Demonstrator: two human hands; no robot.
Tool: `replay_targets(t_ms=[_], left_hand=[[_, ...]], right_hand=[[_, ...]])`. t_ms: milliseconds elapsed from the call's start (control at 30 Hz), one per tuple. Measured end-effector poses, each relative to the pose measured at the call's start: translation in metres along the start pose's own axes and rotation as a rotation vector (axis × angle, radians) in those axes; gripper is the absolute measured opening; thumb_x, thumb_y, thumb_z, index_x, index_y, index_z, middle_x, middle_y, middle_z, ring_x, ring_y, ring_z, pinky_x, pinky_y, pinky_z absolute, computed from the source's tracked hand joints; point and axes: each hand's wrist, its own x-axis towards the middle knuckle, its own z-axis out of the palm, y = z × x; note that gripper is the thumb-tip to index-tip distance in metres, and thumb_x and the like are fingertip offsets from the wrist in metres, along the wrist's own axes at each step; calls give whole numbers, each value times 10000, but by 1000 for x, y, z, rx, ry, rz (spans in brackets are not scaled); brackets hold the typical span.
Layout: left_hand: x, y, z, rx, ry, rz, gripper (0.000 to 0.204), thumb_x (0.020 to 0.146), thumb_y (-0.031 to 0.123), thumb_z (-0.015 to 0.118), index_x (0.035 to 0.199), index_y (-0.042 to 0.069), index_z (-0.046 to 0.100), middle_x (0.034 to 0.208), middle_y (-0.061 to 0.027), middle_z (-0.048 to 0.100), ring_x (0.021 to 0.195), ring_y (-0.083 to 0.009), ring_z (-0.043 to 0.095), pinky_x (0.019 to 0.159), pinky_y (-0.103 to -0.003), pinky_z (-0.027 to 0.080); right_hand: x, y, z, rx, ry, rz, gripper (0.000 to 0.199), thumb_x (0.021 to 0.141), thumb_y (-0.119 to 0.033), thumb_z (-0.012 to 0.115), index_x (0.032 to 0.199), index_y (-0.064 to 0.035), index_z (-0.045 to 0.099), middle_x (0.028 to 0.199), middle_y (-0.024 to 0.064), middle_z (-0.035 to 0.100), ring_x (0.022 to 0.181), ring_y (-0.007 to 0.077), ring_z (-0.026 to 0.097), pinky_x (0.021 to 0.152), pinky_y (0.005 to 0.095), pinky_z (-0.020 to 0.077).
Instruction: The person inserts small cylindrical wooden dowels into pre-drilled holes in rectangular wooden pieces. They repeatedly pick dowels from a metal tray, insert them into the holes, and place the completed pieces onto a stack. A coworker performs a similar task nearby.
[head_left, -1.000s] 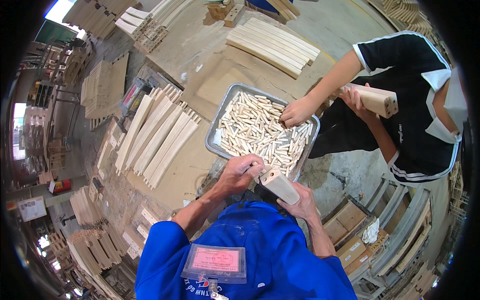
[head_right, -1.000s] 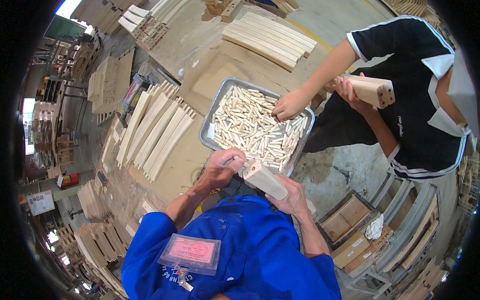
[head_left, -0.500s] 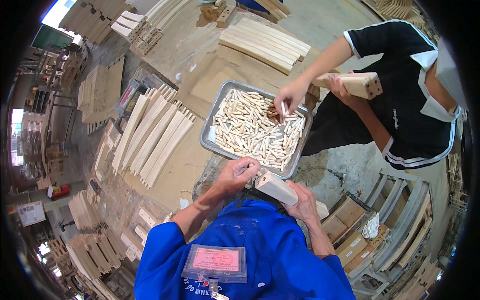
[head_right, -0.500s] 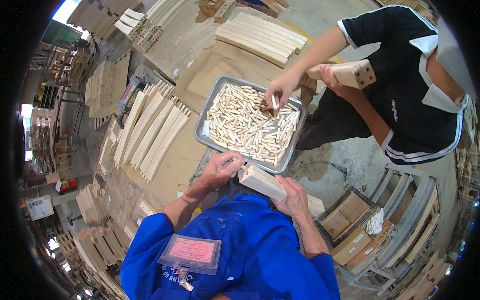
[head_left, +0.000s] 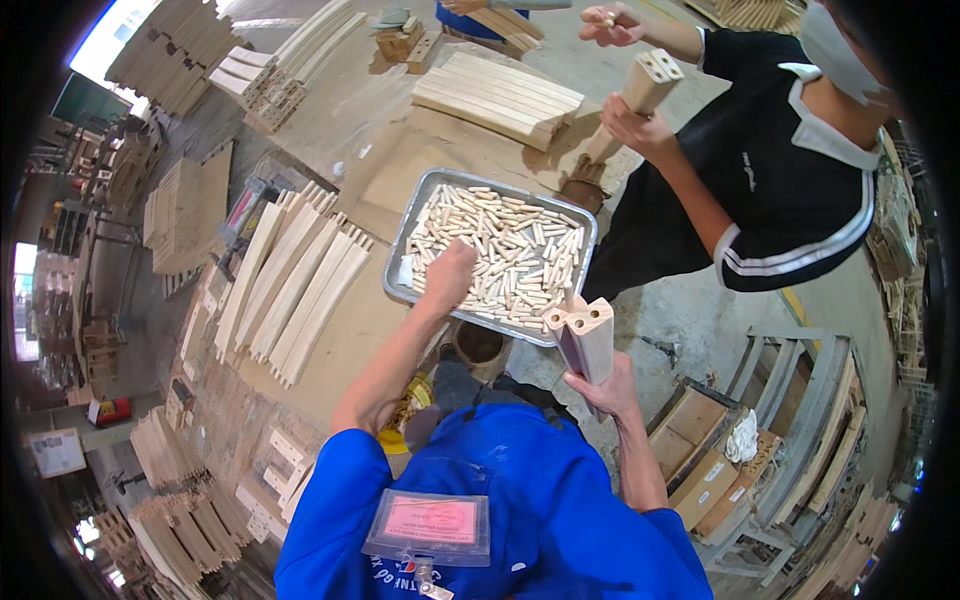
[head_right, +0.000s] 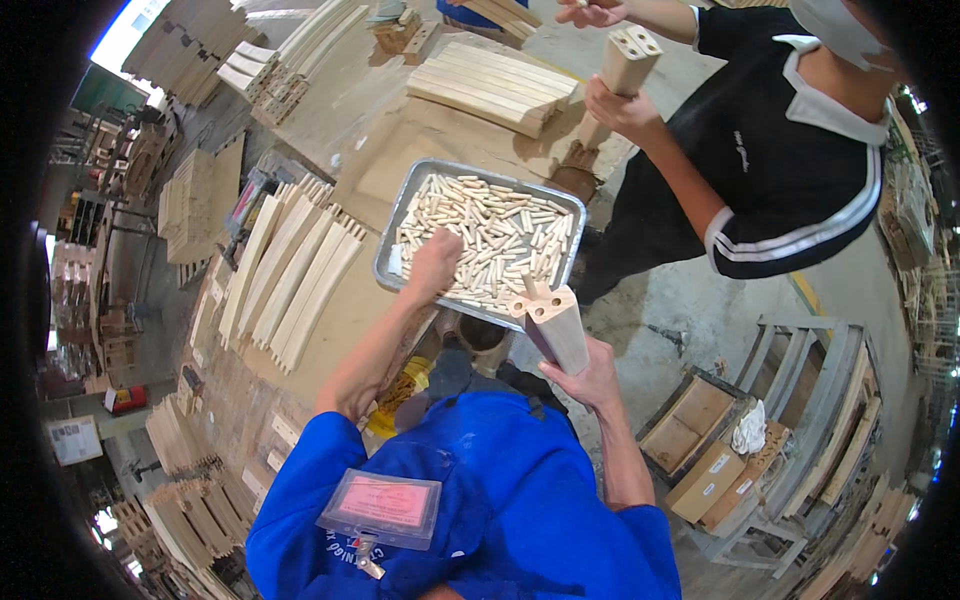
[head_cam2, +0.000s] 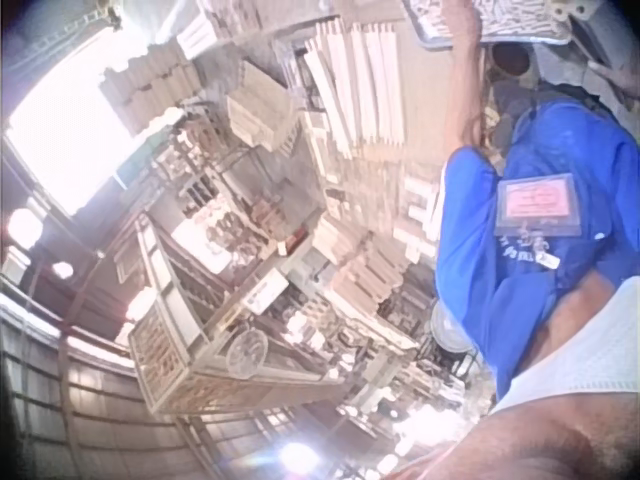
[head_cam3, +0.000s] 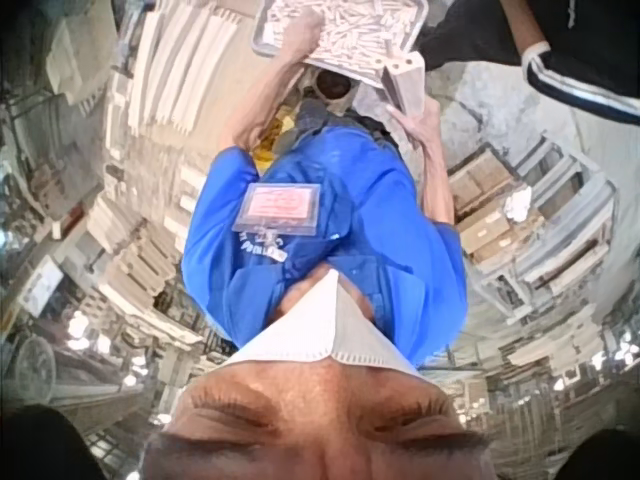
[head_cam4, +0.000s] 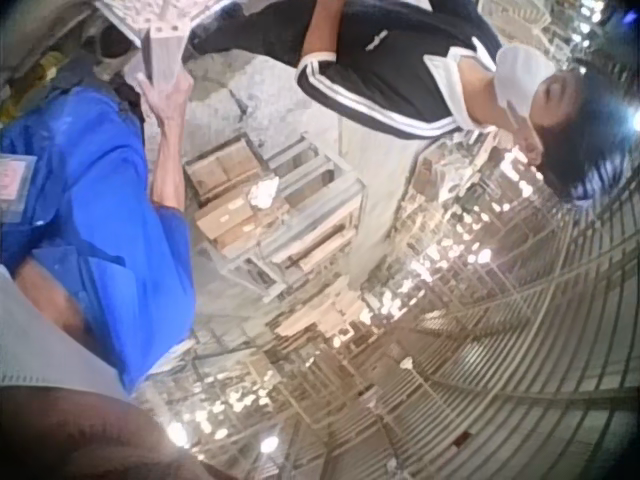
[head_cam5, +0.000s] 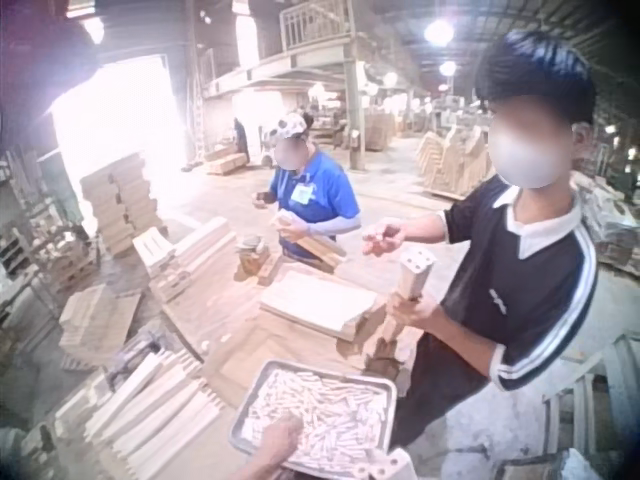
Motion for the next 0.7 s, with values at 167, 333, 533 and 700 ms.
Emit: replay_targets(t_ms=[167,333,533,700], left_hand=[[7,-9,-18,66,-226,-60,149,948,175,585,1023,72,664,1000,-183,622,900,-399,661,784,-512,537],[-2,-10,-19,214,-202,16,217,931,196,626,1119,107,688,1067,-189,634,887,-369,681,745,-486,559],[-4,71,-60,-1291,-145,-484,195,1036,211,636,1076,21,653,772,0,620,654,-52,561,591,-197,465],[-28,145,-116,-1413,-175,-286,203,1032,197,643,1105,8,642,834,17,618,680,-41,529,600,-192,435]], right_hand=[[3,9,3,38,78,-18,354,718,-154,888,976,8,706,797,91,734,728,170,710,691,332,561],[13,6,8,86,25,-16,357,724,-182,899,974,-2,717,840,84,744,747,160,709,718,336,564],[20,5,8,-2,26,-88,593,725,-190,908,1223,4,650,899,101,762,808,162,734,778,336,580],[32,-9,11,-7,-64,-27,580,710,-175,916,1199,12,665,916,119,766,826,186,748,788,343,582]])
